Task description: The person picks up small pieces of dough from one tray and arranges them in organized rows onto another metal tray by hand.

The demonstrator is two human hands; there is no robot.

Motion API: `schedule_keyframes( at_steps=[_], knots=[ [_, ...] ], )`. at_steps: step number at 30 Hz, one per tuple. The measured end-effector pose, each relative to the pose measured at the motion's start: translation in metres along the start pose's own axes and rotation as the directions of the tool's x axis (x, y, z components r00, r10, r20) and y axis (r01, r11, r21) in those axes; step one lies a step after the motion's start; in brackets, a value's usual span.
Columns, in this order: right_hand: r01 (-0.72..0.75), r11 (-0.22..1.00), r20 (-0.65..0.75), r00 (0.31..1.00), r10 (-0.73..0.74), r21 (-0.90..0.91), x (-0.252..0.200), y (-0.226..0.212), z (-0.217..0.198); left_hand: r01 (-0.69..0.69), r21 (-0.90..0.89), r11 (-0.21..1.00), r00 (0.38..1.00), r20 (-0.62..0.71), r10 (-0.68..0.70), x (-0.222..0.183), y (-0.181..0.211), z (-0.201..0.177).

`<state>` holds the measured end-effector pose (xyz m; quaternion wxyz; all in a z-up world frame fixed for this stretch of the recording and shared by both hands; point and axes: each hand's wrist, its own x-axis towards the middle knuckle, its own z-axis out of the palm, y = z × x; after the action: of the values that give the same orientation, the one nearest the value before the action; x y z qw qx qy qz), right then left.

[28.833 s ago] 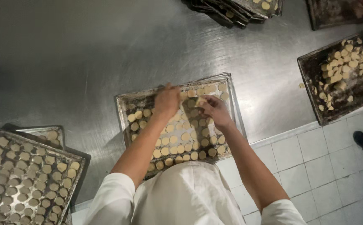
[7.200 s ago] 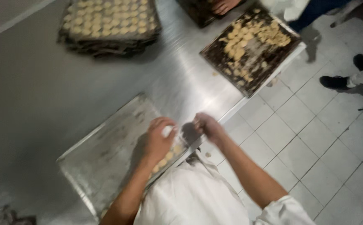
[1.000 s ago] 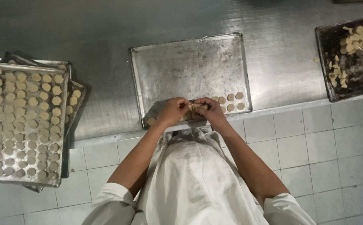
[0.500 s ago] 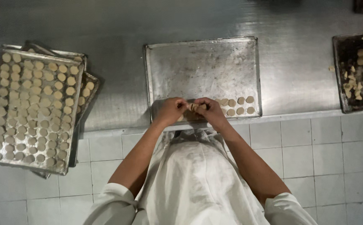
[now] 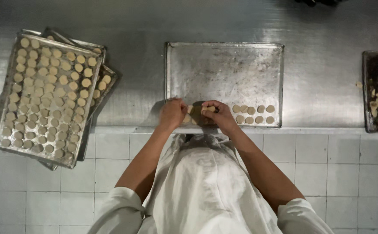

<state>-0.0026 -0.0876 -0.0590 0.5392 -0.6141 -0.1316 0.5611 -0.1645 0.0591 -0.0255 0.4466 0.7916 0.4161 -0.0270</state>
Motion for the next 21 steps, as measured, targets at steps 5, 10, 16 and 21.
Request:
schedule_keyframes(
  at_steps=[5,10,16,21],
  knots=[
    [0.124,0.991,0.129,0.985,-0.117,-0.05,0.01,0.003,0.009,0.066,-0.198,0.978,0.989,0.142,-0.037,-0.004,-0.001,-0.006],
    [0.099,0.99,0.106,0.99,-0.088,-0.099,0.024,0.007,0.014,0.02,-0.125,0.992,0.997,0.07,-0.011,0.003,-0.02,-0.008],
    [0.058,0.981,0.115,0.993,-0.037,-0.184,0.028,0.009,0.025,0.091,-0.312,0.946,0.996,0.03,-0.086,-0.002,-0.042,-0.007],
    [0.181,0.879,0.153,0.98,-0.125,-0.44,0.029,-0.009,0.049,0.103,-0.409,0.907,0.994,0.076,-0.078,-0.008,-0.041,-0.017]
  ],
)
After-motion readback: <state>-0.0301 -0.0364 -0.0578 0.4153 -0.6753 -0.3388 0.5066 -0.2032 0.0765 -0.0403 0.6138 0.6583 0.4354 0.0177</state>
